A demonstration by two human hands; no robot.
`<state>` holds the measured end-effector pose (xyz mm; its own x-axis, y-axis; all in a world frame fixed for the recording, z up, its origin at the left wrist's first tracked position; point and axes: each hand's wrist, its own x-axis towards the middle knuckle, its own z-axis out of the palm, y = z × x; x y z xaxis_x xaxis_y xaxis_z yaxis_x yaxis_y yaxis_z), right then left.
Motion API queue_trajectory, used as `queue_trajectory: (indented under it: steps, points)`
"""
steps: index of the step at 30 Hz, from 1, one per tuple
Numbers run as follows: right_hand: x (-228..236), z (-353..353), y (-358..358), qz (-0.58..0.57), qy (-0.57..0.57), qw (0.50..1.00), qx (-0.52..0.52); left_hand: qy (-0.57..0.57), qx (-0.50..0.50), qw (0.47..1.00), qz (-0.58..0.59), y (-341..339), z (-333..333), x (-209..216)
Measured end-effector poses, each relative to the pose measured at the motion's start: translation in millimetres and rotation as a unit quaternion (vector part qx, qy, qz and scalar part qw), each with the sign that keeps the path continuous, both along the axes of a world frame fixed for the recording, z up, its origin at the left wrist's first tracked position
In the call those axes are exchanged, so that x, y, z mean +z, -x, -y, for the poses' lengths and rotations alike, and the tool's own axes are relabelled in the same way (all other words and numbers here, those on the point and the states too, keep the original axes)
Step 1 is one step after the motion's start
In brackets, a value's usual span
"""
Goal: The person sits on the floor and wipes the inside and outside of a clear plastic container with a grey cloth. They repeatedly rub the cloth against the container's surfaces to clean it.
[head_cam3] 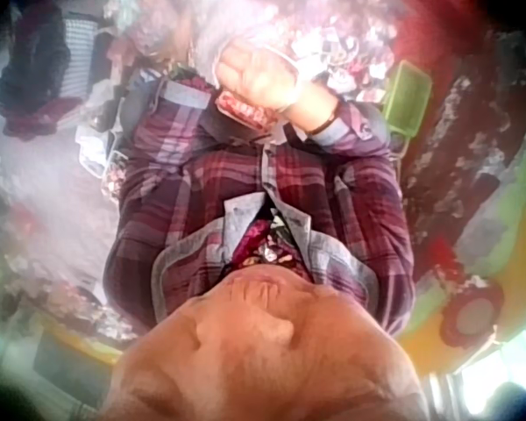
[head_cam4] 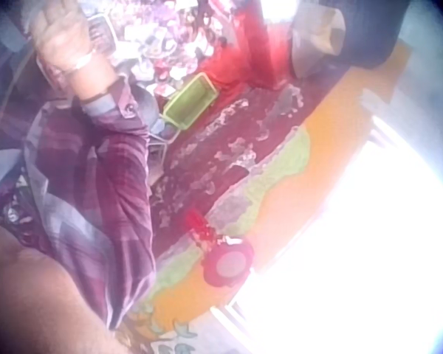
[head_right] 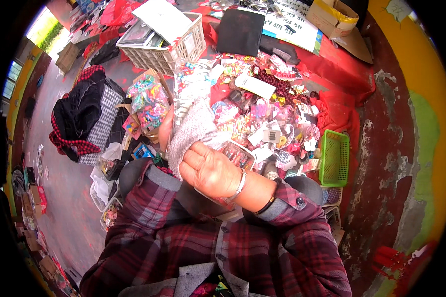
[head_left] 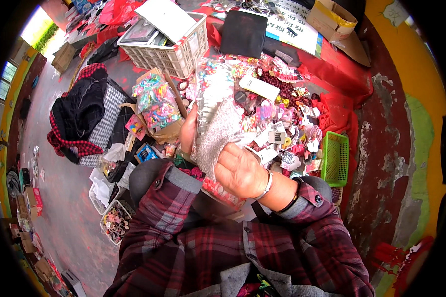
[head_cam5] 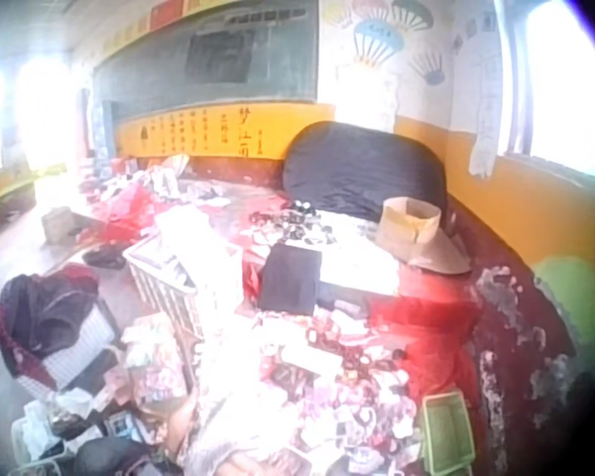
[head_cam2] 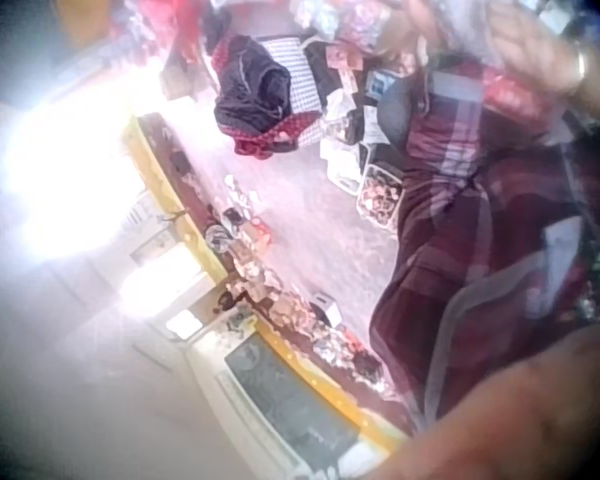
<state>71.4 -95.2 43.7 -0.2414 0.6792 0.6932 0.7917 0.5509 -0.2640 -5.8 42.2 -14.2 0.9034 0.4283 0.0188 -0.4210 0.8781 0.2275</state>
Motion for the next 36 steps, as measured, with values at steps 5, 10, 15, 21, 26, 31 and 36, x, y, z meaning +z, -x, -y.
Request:
queue_trajectory:
  steps: [5,10,15,21,26,31,36]
  points:
    - [2.7,3.0,0.3,0.008,0.005,1.0,-0.008,0.003,-0.007,1.0,-0.021,-0.9,1.0,0.1]
    - [4.5,4.9,2.8,0.027,-0.018,0.999,0.014,0.013,-0.061,0.998,0.02,2.2,-7.1,-14.3]
    - [7.2,16.1,42.3,-0.069,0.081,0.966,0.234,0.011,0.052,0.998,-0.023,-4.0,-19.9,-11.5]
    - [33.7,10.6,-23.5,-0.296,0.204,0.854,0.376,-0.004,0.085,0.996,-0.003,-0.2,-8.2,27.4]
    - [49.2,45.8,-76.1,-0.581,0.172,0.774,0.182,-0.064,0.067,0.995,-0.025,9.6,-4.7,25.7]
    - [11.8,30.2,-81.9,-0.699,0.106,0.689,0.16,0.009,0.039,0.998,-0.043,8.8,-2.0,12.2]
    - [24.3,-1.8,-15.7,-0.021,0.052,0.997,-0.06,-0.025,-0.049,0.998,0.017,9.7,3.1,-3.0]
